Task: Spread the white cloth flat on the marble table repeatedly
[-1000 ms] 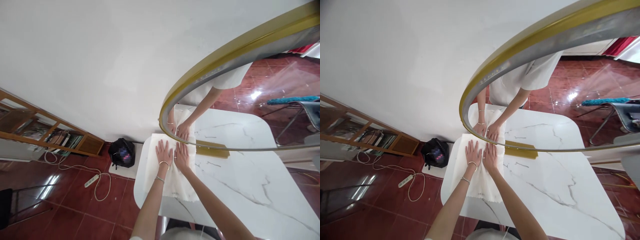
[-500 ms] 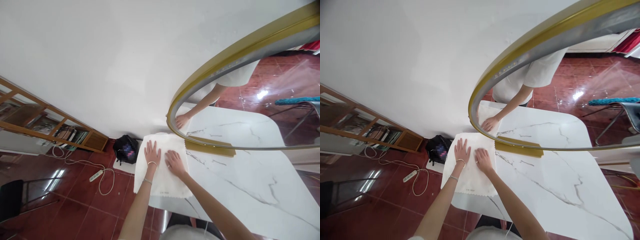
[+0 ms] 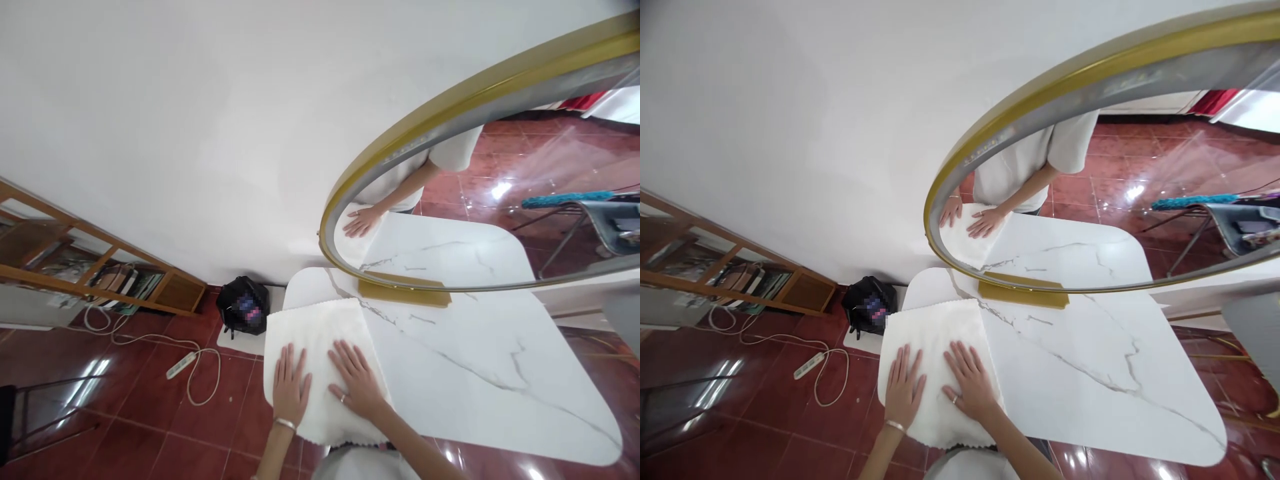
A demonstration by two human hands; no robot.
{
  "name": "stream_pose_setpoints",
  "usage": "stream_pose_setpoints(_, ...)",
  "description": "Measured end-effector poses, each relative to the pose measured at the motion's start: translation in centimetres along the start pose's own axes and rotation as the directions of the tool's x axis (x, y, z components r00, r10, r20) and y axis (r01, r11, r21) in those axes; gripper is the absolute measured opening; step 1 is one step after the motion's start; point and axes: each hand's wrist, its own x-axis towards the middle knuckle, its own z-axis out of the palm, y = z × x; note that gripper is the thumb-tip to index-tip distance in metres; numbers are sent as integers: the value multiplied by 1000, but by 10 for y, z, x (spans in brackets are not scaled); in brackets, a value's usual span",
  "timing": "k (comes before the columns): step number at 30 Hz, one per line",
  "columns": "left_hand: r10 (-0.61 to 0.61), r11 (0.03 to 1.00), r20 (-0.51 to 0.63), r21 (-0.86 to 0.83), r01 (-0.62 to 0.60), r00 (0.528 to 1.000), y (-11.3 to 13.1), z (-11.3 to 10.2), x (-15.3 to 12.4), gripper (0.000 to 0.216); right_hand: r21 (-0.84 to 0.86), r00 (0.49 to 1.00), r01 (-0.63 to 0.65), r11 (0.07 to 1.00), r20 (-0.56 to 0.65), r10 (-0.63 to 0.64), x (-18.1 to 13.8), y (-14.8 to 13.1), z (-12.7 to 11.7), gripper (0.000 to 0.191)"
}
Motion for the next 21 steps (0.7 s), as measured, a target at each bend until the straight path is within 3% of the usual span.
stream_pose_setpoints(7,68,998,-4,0,-68,998,-22,10,98,51,-27,991,-109,994,-79,107,68,29,13,67)
stream_pose_setpoints(10,61,998,1,1,-61,998,-29,10,119,50,-38,980,-170,985,-112,165,85,29,19,64)
stream_pose_setpoints(13,41,999,-24,0,-41,999,-28,11,113,50,-46,977,-179,983,-125,172,83,24,21,62)
stream_pose_setpoints(16,7,1000,-45,6,-7,999,-18,13,91,49,-52,982,-141,989,-134,133,67,20,19,61)
stream_pose_setpoints(21,-46,999,-91,19,48,995,18,20,53,49,-48,989,-59,997,-135,52,27,30,5,63)
